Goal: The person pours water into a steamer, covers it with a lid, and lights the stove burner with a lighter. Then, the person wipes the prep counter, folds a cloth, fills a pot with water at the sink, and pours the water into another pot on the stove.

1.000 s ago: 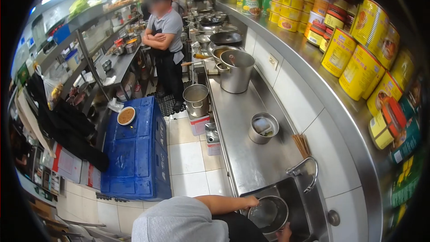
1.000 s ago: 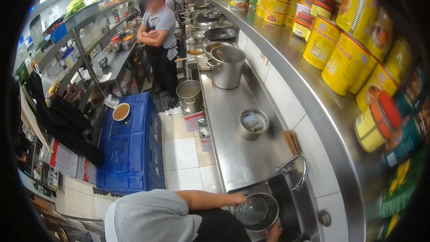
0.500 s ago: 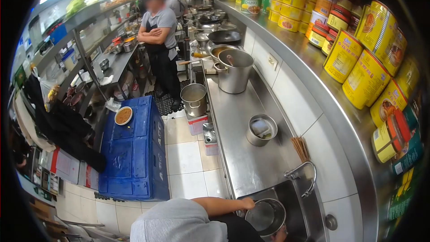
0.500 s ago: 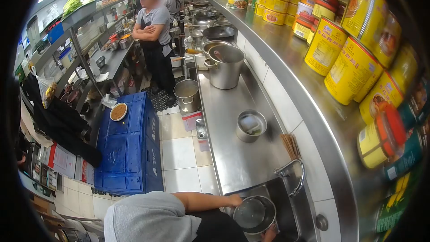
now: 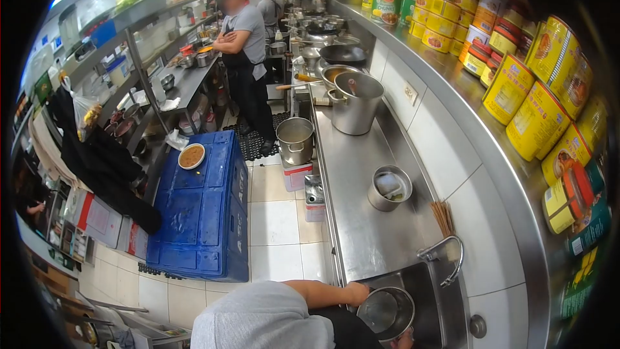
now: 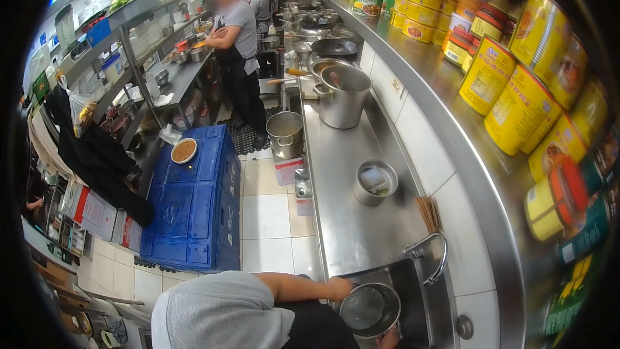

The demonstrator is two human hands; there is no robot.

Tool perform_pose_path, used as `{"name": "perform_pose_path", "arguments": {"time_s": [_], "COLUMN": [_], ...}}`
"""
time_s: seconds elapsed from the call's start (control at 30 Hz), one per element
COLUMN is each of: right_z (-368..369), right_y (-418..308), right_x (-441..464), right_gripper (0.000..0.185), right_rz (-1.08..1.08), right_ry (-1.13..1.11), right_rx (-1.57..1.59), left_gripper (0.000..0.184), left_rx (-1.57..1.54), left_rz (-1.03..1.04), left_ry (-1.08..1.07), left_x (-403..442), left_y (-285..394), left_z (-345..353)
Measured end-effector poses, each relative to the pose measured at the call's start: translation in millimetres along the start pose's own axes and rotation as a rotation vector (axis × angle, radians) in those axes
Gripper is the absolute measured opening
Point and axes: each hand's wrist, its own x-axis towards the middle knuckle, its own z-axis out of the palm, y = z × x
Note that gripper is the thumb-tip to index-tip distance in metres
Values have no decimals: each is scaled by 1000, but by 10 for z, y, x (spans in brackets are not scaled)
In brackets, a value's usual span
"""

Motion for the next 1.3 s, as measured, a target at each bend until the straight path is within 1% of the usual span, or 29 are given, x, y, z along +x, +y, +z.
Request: {"name": "perform_pose_path", "arguments": {"time_s": [0.07,0.13,0.17,0.27,0.37,0.47,0.57,0.63,0.67,0.7,0.83,0.9,0.97,1.07,1.17,1.27,1.3], "right_z": [-244,-403,-434,-150,-184,-143,-234,-136,0,39,-6,-12,-26,-155,-314,-425,-347], "right_y": [277,457,507,96,295,188,230,141,-8,-37,-45,-28,-1,45,477,631,481], "right_x": [502,743,780,20,391,324,535,296,19,-19,108,170,195,348,695,910,720], "right_gripper": [49,48,48,47,46,46,44,43,43,42,40,39,37,38,43,51,52], "right_rz": [11,29,40,-90,-200,1,199,81,23,20,110,117,78,209,-87,-230,-119], "right_ry": [3,-15,-26,-11,3,58,126,107,99,101,129,144,138,138,94,9,10], "right_rx": [-8,40,63,-164,-216,-269,-68,-132,-163,-145,-108,-102,-70,-109,-237,-286,-128], "left_gripper": [34,34,33,33,32,32,32,32,32,32,32,32,33,33,33,32,32], "left_rx": [-17,-2,-2,-9,-9,-19,-45,-50,-54,-56,-44,-72,-72,-45,-59,-71,-64], "left_rz": [-10,-8,2,17,16,17,4,-2,-4,-8,9,16,22,31,18,3,5], "left_ry": [60,111,93,68,102,92,84,103,86,73,62,64,72,80,82,86,84], "left_x": [17,68,65,9,62,42,-11,33,-2,-46,7,31,48,60,-33,-70,-33], "left_y": [-17,-59,-64,-50,-77,-62,-43,-71,-42,-19,-51,-50,-72,-98,-39,-10,-31], "left_z": [34,146,131,74,114,106,48,96,74,-13,28,47,58,89,-6,-54,-11]}}
